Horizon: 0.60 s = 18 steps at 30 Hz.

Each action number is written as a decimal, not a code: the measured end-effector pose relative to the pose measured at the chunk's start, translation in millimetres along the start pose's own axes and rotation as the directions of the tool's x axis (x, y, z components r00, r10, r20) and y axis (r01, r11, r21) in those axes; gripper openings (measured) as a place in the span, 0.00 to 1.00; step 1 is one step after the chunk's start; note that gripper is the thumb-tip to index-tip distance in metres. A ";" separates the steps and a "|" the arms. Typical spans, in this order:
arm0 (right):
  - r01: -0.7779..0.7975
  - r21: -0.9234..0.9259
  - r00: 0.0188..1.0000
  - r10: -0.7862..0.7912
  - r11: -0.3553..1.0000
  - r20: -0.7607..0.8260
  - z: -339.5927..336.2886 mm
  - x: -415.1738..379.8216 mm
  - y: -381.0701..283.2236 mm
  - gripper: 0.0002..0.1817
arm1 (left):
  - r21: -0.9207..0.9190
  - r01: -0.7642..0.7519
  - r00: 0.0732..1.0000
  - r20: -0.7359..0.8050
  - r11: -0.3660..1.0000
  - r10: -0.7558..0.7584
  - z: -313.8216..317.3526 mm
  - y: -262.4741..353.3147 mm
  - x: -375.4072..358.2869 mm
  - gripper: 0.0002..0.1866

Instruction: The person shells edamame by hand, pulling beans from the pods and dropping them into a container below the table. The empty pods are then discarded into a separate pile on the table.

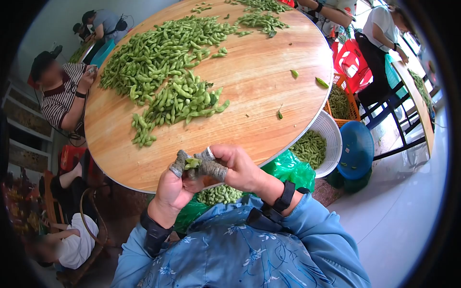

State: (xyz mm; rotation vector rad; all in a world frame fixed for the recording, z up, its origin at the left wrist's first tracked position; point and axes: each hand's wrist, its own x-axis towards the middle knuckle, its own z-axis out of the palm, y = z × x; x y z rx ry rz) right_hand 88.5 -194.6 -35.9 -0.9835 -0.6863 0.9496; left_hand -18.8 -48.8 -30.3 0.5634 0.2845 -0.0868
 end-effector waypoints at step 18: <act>0.029 -0.457 0.999 -0.016 0.889 0.032 0.3 2.5 -13.8 0.04 | 0.542 -0.019 0.998 -0.035 0.840 0.045 9.9 13.8 -3.7 0.04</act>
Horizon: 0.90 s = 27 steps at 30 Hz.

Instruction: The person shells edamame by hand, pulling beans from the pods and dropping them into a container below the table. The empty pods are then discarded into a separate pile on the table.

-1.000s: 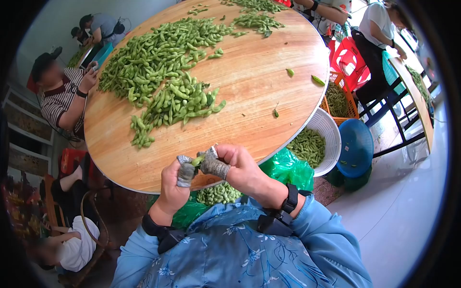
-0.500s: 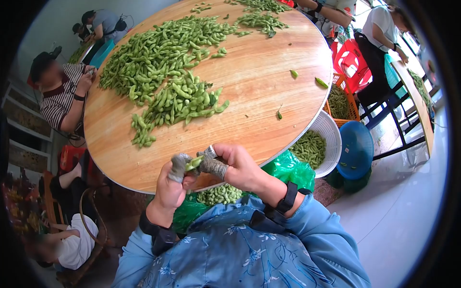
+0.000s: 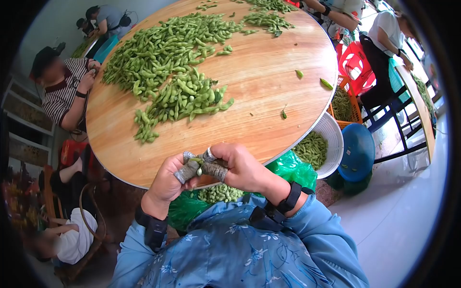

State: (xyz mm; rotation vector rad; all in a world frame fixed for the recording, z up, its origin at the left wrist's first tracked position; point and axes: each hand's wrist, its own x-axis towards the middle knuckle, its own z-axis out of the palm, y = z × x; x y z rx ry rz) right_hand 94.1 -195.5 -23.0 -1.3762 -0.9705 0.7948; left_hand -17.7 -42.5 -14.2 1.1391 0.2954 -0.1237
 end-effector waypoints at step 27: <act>-0.321 -0.629 0.721 -0.249 0.708 -0.647 -112.5 -81.7 -15.9 0.08 | 0.959 -0.282 0.728 0.197 0.025 0.656 -5.5 25.6 65.9 0.11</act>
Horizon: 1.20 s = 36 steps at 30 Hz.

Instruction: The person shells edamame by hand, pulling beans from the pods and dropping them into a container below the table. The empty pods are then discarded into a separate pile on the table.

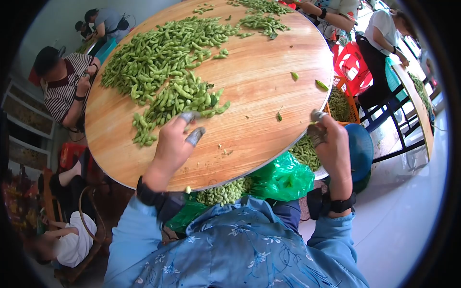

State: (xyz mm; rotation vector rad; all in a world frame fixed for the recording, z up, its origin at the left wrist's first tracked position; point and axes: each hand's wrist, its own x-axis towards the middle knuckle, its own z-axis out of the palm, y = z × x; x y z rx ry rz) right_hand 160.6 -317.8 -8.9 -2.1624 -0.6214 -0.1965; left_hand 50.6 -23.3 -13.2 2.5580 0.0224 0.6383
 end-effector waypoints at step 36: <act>-0.579 0.714 0.703 -0.203 0.395 0.682 74.1 -17.0 -95.6 0.11 | -0.886 0.463 0.854 0.436 0.032 -0.284 -11.1 43.9 -50.1 0.11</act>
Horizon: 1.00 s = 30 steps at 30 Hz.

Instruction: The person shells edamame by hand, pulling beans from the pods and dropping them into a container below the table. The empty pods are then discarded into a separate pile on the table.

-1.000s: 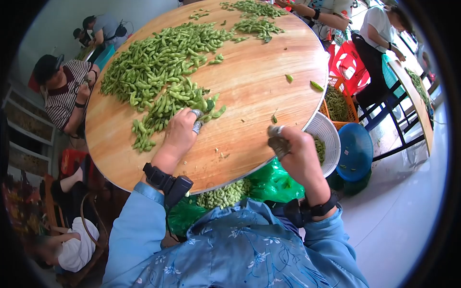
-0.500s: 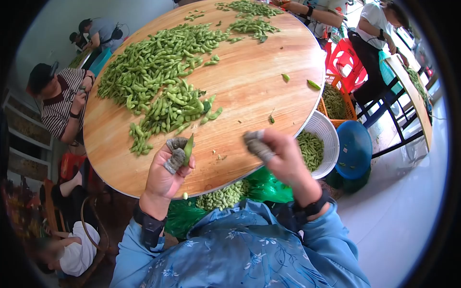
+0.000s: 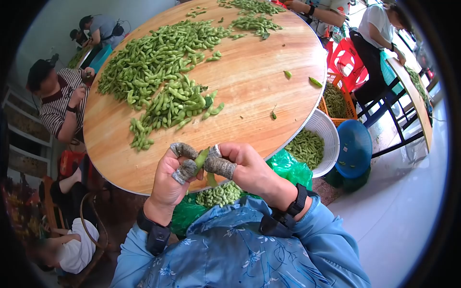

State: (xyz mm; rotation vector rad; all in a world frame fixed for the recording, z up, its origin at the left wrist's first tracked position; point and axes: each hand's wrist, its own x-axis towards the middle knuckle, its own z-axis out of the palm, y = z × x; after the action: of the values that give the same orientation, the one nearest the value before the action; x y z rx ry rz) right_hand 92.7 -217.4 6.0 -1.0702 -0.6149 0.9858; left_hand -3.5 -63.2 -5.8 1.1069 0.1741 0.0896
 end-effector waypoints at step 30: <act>0.443 -0.642 0.868 -0.478 0.626 0.133 -4.5 14.1 23.4 0.04 | 0.217 0.037 0.992 -0.128 0.975 -0.010 -11.5 0.3 1.5 0.08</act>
State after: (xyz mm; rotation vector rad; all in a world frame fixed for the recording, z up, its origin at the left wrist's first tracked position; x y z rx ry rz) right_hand 94.4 -203.5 -17.8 -1.4449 -1.1863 0.2583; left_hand -4.1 -52.7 -10.6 1.3202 0.3161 0.1214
